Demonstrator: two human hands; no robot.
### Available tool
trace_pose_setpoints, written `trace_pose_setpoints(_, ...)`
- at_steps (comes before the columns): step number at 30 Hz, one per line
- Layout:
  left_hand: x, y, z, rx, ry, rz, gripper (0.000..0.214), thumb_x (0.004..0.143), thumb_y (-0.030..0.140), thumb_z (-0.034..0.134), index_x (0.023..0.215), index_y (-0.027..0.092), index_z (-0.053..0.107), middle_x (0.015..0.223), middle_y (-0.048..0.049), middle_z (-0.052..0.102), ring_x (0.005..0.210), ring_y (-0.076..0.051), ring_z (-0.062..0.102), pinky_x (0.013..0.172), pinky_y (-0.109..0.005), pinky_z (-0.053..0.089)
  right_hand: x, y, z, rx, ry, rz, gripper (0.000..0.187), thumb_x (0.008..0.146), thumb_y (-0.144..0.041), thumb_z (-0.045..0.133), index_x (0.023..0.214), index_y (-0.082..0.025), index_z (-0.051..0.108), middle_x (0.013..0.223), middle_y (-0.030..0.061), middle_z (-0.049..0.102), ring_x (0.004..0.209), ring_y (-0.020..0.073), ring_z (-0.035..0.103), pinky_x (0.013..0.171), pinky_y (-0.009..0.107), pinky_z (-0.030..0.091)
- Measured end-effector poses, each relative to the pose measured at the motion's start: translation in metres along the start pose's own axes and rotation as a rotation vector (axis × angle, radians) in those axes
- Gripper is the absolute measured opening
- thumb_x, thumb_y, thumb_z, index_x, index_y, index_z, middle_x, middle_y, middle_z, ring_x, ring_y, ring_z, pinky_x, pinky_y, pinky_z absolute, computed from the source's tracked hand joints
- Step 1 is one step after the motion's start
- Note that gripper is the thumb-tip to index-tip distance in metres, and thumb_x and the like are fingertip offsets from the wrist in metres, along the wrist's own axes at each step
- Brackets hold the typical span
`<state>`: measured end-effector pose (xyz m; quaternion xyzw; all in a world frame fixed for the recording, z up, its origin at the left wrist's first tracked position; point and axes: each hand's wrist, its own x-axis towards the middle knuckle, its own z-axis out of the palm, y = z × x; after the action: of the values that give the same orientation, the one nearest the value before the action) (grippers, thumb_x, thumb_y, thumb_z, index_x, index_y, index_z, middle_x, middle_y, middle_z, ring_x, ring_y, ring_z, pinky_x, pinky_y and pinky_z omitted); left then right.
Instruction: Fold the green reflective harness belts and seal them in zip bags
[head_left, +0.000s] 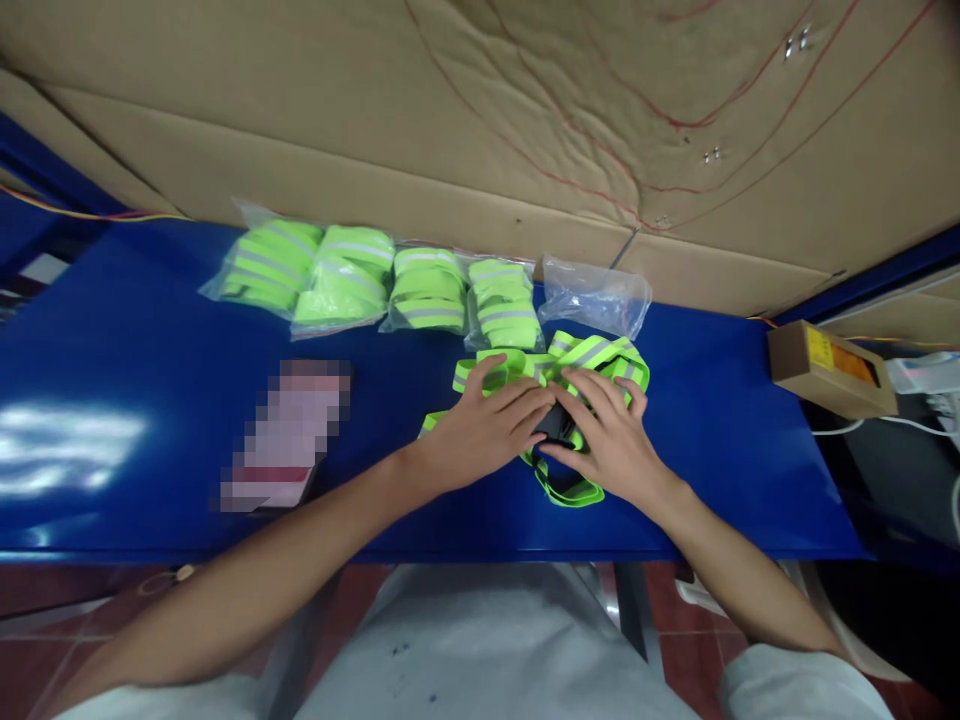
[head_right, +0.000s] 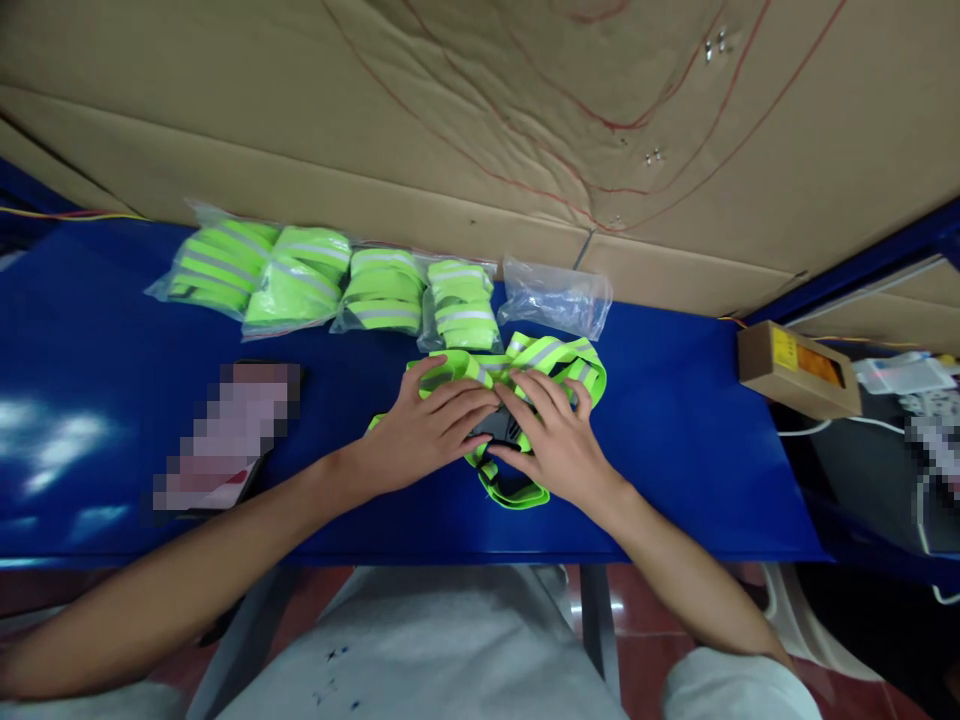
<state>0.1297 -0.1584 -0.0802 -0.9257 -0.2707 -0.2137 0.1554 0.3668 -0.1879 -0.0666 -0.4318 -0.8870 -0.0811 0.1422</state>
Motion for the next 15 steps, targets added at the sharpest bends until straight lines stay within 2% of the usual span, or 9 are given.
trace_pose_setpoints(6, 0.002, 0.004, -0.003, -0.011, -0.067, 0.019, 0.029, 0.104, 0.017, 0.050, 0.131, 0.013, 0.062, 0.134, -0.0060, 0.068, 0.127, -0.022, 0.058, 0.127, -0.062, 0.026, 0.000, 0.000, 0.006, 0.036, -0.026, 0.051, 0.054, 0.099, -0.055, 0.061, 0.137, -0.018, 0.053, 0.126, 0.0122, 0.067, 0.119, 0.0293, 0.059, 0.107, 0.049, 0.030)
trace_pose_setpoints(9, 0.003, -0.004, -0.007, -0.005, -0.012, 0.013, 0.027, 0.103, 0.016, 0.051, 0.128, 0.015, 0.064, 0.131, -0.0058, 0.069, 0.125, -0.021, 0.060, 0.127, -0.060, 0.025, 0.000, 0.003, 0.003, 0.030, -0.021, 0.066, 0.053, 0.098, -0.053, 0.062, 0.137, -0.019, 0.053, 0.120, 0.0117, 0.067, 0.113, 0.0293, 0.060, 0.103, 0.048, 0.032)
trace_pose_setpoints(12, 0.003, -0.023, -0.017, -0.024, 0.072, -0.091, 0.022, 0.103, 0.023, 0.056, 0.123, 0.017, 0.064, 0.127, -0.0074, 0.071, 0.121, -0.023, 0.063, 0.124, -0.059, 0.030, 0.000, 0.014, -0.004, 0.005, 0.047, 0.129, 0.052, 0.098, -0.050, 0.064, 0.138, -0.020, 0.052, 0.120, 0.0119, 0.068, 0.113, 0.0301, 0.061, 0.101, 0.048, 0.034)
trace_pose_setpoints(15, 0.000, -0.049, -0.036, -0.172, 0.206, -0.275, 0.028, 0.099, 0.031, 0.065, 0.123, 0.019, 0.061, 0.128, -0.0114, 0.068, 0.122, -0.027, 0.062, 0.114, -0.057, 0.043, -0.003, 0.034, -0.013, 0.038, 0.184, 0.250, 0.056, 0.095, -0.053, 0.067, 0.139, -0.022, 0.051, 0.124, 0.0125, 0.068, 0.116, 0.0321, 0.062, 0.100, 0.050, 0.038)
